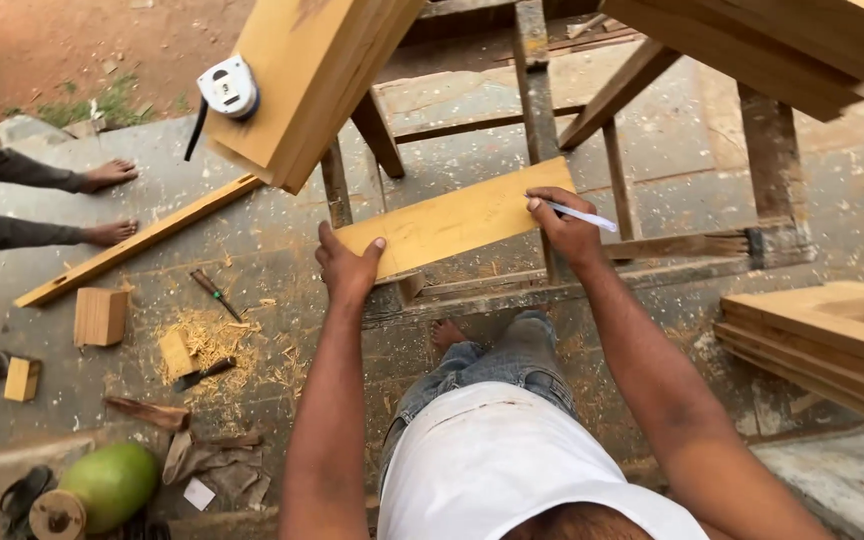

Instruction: Measuring wood boards using a tape measure and try square, and marking them with a pen.

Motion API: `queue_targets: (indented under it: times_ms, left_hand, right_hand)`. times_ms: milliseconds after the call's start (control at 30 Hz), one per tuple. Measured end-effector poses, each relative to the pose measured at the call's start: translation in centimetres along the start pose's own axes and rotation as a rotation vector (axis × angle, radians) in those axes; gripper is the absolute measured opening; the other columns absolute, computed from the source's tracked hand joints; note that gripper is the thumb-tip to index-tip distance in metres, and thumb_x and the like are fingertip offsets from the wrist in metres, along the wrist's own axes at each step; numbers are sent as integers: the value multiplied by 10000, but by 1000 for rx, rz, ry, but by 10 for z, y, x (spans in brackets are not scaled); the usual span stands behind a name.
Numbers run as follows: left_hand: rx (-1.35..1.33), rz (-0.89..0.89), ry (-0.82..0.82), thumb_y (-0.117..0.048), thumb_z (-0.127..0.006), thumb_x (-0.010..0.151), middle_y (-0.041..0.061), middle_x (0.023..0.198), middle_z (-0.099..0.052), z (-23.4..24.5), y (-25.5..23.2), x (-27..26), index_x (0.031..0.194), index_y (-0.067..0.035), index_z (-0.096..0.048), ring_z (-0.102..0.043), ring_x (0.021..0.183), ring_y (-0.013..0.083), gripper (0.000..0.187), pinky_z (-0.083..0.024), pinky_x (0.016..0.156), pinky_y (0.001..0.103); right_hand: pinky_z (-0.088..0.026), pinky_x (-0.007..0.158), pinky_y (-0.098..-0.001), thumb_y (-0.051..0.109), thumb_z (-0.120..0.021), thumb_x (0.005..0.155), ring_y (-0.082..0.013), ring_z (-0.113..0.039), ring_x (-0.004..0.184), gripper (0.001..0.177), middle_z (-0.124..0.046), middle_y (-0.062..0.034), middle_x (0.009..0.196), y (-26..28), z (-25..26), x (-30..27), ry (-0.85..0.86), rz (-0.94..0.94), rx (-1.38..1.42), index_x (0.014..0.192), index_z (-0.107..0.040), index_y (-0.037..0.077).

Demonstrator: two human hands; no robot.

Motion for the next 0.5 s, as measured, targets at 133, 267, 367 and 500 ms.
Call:
queue_targets:
  times_ms: [133, 267, 367, 500]
  left_hand:
    - [8, -70, -32, -377, -865, 795, 301, 1501, -341, -8, 15, 10, 1613, -122, -89, -421, 1369, 494, 1156, -372, 1131, 563]
    - [18, -64, -17, -379, -862, 811, 297, 1501, -329, -4, 8, 5, 1610, -129, -82, -426, 1361, 489, 1144, -371, 1129, 563]
    - [19, -34, 6, -376, -851, 815, 286, 1511, -321, -1, 4, 3, 1612, -140, -73, -432, 1360, 478, 1139, -371, 1128, 565]
    - [19, 15, 18, -364, -847, 806, 274, 1532, -302, -1, 2, 2, 1614, -155, -62, -415, 1377, 473, 1145, -382, 1119, 564]
  right_hand:
    - [-537, 691, -279, 139, -699, 958, -127, -667, 783, 206, -758, -100, 889, 14, -6, 10, -26, -53, -235, 1097, -765, 2]
    - [-568, 724, -274, 126, -704, 917, -122, -703, 816, 184, -770, -81, 919, 12, -18, 21, 30, 66, -252, 1051, -752, 11]
    - [-578, 741, -278, 129, -706, 924, -127, -714, 834, 179, -771, -90, 925, 11, -20, 23, 41, 67, -265, 1049, -758, 13]
    - [-585, 737, -285, 135, -701, 927, -139, -721, 835, 184, -776, -92, 930, 15, -21, 27, 41, 37, -271, 1058, -769, 26]
Point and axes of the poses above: each hand's wrist, its own x-axis towards the middle knuckle, its own z-axis out of the back of the hand, y = z × x, the point moved 5 cm from there along x, towards the middle knuckle
